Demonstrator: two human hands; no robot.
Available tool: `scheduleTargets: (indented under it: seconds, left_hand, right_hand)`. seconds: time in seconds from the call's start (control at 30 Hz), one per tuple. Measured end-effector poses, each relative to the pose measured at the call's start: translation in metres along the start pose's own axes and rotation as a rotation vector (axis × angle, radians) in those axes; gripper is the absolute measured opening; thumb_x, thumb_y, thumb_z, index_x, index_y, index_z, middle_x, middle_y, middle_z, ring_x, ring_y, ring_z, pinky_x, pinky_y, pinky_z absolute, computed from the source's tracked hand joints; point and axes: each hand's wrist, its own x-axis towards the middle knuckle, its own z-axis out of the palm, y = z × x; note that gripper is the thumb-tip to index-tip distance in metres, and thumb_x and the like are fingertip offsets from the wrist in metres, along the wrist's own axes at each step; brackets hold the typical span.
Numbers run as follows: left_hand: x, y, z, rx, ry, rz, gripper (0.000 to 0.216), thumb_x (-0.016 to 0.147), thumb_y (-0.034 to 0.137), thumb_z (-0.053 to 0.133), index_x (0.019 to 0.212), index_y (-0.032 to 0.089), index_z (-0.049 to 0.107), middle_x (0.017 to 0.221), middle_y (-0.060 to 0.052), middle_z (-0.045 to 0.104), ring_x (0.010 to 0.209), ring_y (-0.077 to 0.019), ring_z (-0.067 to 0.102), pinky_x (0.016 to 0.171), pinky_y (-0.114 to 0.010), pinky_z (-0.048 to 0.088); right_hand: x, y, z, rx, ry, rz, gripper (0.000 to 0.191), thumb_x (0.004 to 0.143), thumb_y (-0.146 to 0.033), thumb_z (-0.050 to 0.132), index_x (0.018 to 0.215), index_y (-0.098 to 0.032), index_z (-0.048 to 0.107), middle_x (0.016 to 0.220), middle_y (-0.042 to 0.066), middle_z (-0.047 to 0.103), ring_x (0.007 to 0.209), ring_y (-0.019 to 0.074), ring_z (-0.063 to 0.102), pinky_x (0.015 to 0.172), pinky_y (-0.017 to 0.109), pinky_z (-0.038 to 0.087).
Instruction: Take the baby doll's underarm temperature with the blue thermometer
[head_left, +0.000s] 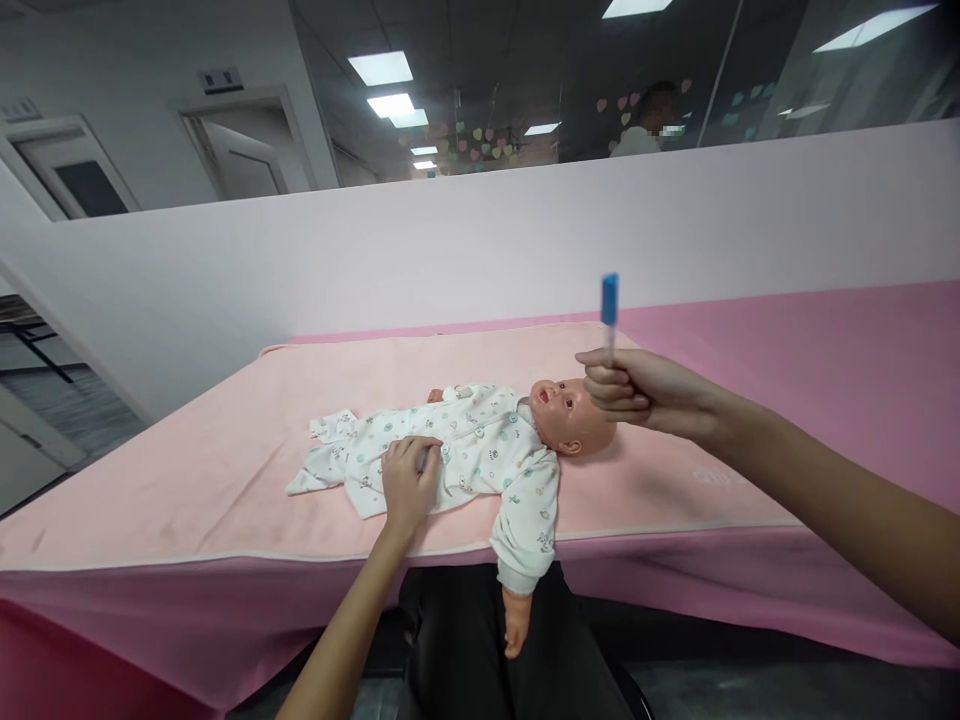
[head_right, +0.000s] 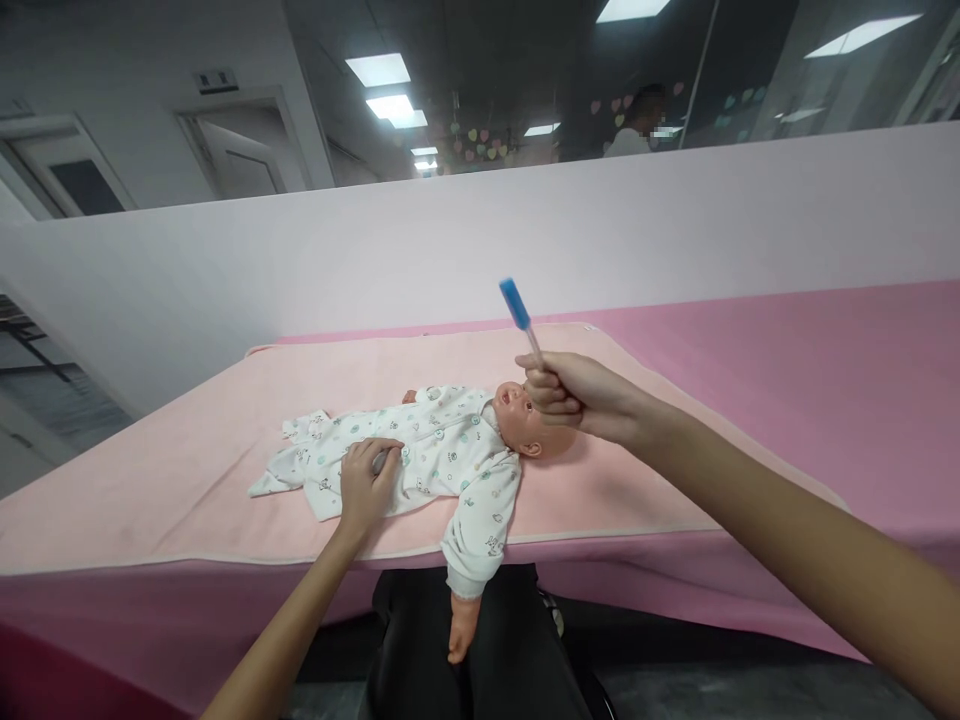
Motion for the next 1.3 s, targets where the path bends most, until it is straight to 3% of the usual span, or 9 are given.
scheduleTargets:
  seconds: [0.1,0.23,0.37,0.67,0.8,1.3]
  left_hand:
    - [0.000,0.000,0.000,0.003,0.007,0.000,0.016,0.083,0.023,0.045,0.080,0.023,0.061,0.085,0.001,0.063,0.085,-0.0185,0.051,0.079,-0.033,0.035]
    - [0.000,-0.001,0.000,0.001,0.009,0.002,0.016,0.083,0.023,0.045,0.080,0.023,0.061,0.086,0.001,0.063,0.085,-0.0185,0.051,0.079,-0.034,0.035]
    - [0.000,-0.001,0.000,-0.004,0.011,0.000,0.016,0.083,0.023,0.045,0.080,0.023,0.061,0.085,0.001,0.063,0.085,-0.0186,0.051,0.079,-0.033,0.035]
    - [0.000,-0.001,0.001,-0.008,0.012,-0.001,0.016,0.082,0.023,0.045,0.080,0.023,0.061,0.086,0.001,0.063,0.085,-0.0188,0.051,0.079,-0.033,0.035]
    - [0.001,-0.001,0.000,0.000,0.006,0.000,0.017,0.083,0.023,0.045,0.080,0.023,0.061,0.086,0.000,0.063,0.085,-0.0191,0.052,0.078,-0.033,0.035]
    - [0.000,0.000,0.000,-0.015,0.008,-0.010,0.016,0.082,0.023,0.045,0.080,0.024,0.061,0.086,0.001,0.063,0.086,-0.0185,0.051,0.081,-0.034,0.035]
  right_hand:
    - [0.000,0.002,0.000,0.009,-0.020,0.029,0.045,0.083,-0.032,0.047,0.046,-0.020,0.025,0.041,-0.007,0.022,0.035,0.0032,0.018,0.034,0.021,0.015]
    - [0.009,0.010,-0.013,-0.041,0.148,-0.061,0.045,0.082,-0.032,0.049,0.046,-0.020,0.026,0.041,-0.007,0.023,0.035,0.0034,0.017,0.035,0.022,0.016]
    - [0.015,0.017,-0.022,-0.056,0.130,-0.027,0.044,0.083,-0.031,0.044,0.046,-0.021,0.025,0.041,-0.007,0.022,0.035,0.0041,0.017,0.035,0.022,0.015]
    - [0.012,0.019,-0.015,-0.213,0.123,-0.108,0.049,0.080,-0.040,0.051,0.043,-0.019,0.028,0.042,-0.007,0.022,0.038,0.0035,0.018,0.039,0.023,0.013]
    - [0.010,0.020,-0.010,-0.268,0.209,-0.189,0.048,0.078,-0.041,0.052,0.043,-0.019,0.029,0.042,-0.007,0.023,0.039,0.0038,0.018,0.040,0.023,0.013]
    - [0.004,0.011,0.006,-0.141,0.039,-0.100,0.047,0.081,-0.041,0.049,0.044,-0.019,0.030,0.042,-0.007,0.023,0.038,0.0038,0.017,0.038,0.022,0.013]
